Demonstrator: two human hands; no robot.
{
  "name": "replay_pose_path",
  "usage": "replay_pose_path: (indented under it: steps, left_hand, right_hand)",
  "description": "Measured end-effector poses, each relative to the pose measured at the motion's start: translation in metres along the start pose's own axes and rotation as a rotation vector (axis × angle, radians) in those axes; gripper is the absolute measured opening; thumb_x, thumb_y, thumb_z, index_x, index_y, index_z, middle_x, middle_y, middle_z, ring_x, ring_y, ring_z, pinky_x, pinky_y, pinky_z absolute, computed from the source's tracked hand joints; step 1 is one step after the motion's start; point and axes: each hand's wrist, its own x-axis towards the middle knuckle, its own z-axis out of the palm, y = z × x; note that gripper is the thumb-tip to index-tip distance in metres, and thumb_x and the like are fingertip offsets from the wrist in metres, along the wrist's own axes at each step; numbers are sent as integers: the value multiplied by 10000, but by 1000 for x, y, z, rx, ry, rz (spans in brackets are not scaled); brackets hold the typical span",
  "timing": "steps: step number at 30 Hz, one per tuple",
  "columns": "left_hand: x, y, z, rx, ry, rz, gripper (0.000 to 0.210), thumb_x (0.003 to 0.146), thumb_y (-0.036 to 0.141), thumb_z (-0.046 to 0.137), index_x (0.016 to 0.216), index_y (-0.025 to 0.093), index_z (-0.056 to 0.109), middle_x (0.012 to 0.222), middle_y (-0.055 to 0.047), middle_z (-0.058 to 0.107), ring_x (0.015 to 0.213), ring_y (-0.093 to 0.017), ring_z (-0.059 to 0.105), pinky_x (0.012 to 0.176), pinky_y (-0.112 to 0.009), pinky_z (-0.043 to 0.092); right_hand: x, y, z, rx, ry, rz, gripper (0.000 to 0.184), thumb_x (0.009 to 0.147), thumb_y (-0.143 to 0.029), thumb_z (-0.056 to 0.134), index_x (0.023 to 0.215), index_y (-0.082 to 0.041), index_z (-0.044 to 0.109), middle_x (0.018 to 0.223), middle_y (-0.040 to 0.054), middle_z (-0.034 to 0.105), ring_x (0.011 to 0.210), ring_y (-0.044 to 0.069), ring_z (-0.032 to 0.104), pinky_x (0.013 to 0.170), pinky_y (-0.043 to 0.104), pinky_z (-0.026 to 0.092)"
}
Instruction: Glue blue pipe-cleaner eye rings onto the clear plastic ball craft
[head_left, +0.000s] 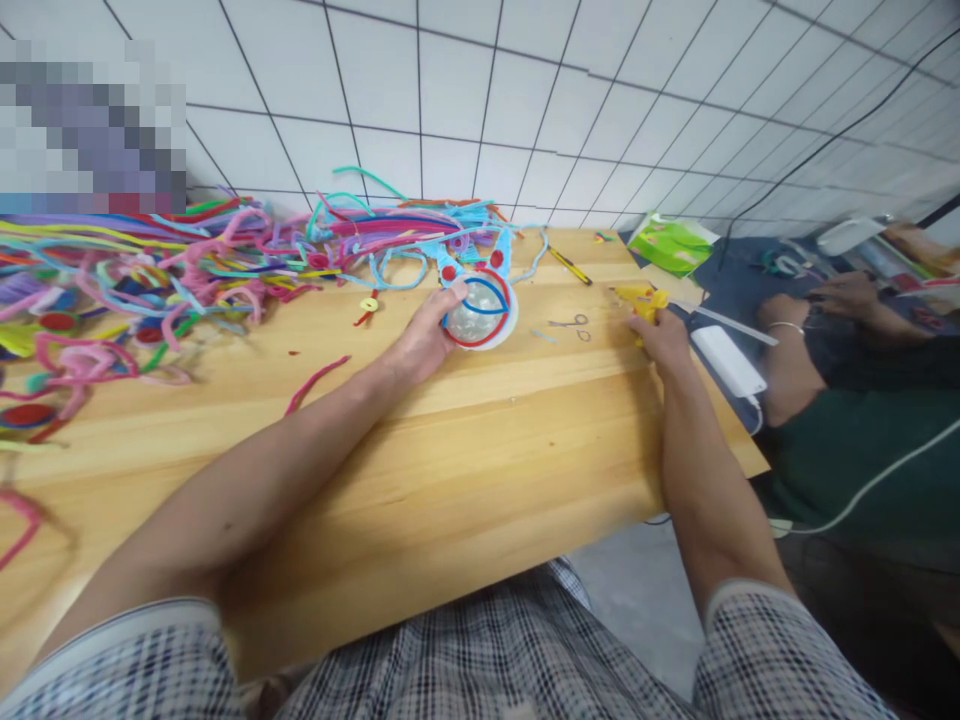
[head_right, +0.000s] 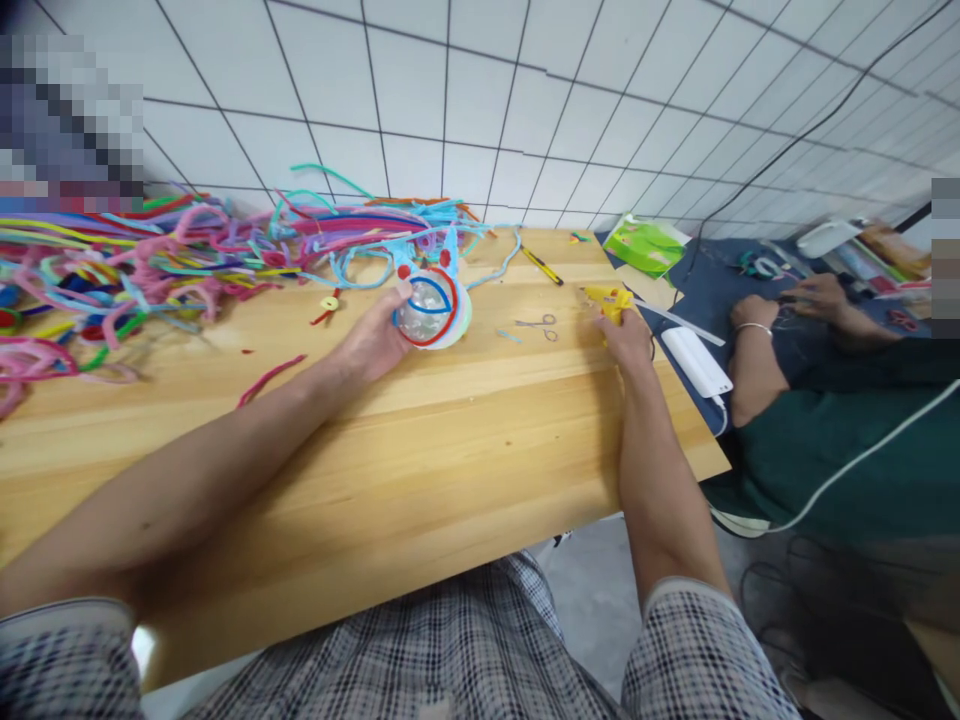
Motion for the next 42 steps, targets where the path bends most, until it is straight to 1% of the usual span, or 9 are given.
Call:
replay_pose_path:
  steps: [2, 4, 9, 11, 15, 18, 24, 32, 42]
  left_hand:
    - [0, 1, 1, -8, 6, -6, 400, 889, 516, 994, 1101, 215, 839, 1174, -89, 939, 1399, -406, 828, 1189, -484, 699]
    - [0, 2, 1, -12, 14, -10, 382, 899, 511, 986, 1100, 221, 837, 1167, -81, 940, 1395, -403, 830, 1188, -484, 701]
    - [0, 3, 0, -23, 35, -44, 401, 951, 543, 951, 1202, 250, 838, 1220, -63, 938, 1402, -385, 831, 1189, -482, 710]
    - [0, 3, 0, -39, 43, -62, 486, 965, 614, 929, 1284, 259, 835, 1229, -63, 936, 1383, -388, 842, 1171, -491, 721]
    - [1, 1, 0, -53, 51, -69, 564, 958, 667, 924, 1319, 243, 831, 1250, -82, 931, 1374, -396, 843, 1178, -512, 713]
    - [0, -1, 0, -27, 52, -48, 512, 952, 631, 941, 1254, 231, 837, 1271, -84, 926, 1392, -393, 831, 1207, -519, 694]
    - [-2, -2, 2, -18, 57, -65, 524, 954, 626, 941, 1260, 215, 831, 1310, -101, 915, 1390, -393, 832, 1229, -537, 678]
    - [-4, -1, 4, -3, 53, -74, 496, 947, 577, 947, 1261, 211, 833, 1314, -114, 917, 1398, -414, 830, 1238, -554, 676]
    - [-2, -4, 2, -13, 52, -70, 440, 952, 533, 947, 1215, 199, 834, 1284, -108, 922, 1376, -407, 840, 1220, -530, 684]
  right_hand:
    - [-3, -10, 0, 30, 22, 105, 201, 937, -448, 779, 960, -251, 745, 989, 96, 809, 1039, 348, 787, 888, 441, 624]
    - [-9, -24, -3, 112, -6, 124, 186, 913, -415, 812, 936, -236, 766, 962, 85, 811, 1000, 327, 791, 875, 423, 620]
    - [-50, -63, -18, 386, -202, -218, 228, 932, -423, 794, 1060, -246, 860, 978, 48, 846, 865, 246, 768, 865, 416, 651]
    - [-73, -79, -25, 431, -265, -337, 291, 928, -483, 842, 1114, -264, 888, 1096, 64, 886, 947, 267, 803, 930, 455, 680]
    - [-112, -105, -34, 539, -375, -451, 412, 907, -643, 927, 1118, -290, 904, 1178, 74, 911, 1124, 335, 839, 1009, 521, 710]
    - [-128, -115, -35, 544, -410, -479, 451, 915, -731, 929, 1058, -304, 901, 1129, 70, 899, 1105, 335, 839, 987, 513, 721]
    - [-134, -123, -29, 466, -422, -546, 508, 932, -815, 877, 947, -308, 838, 964, 45, 786, 873, 264, 740, 804, 427, 665]
    - [-130, -115, -19, 430, -392, -597, 506, 974, -823, 831, 956, -318, 813, 951, 44, 752, 858, 269, 702, 807, 449, 662]
    - [-132, -116, -18, 405, -384, -581, 555, 950, -884, 813, 949, -330, 819, 936, 53, 754, 916, 309, 715, 937, 522, 671]
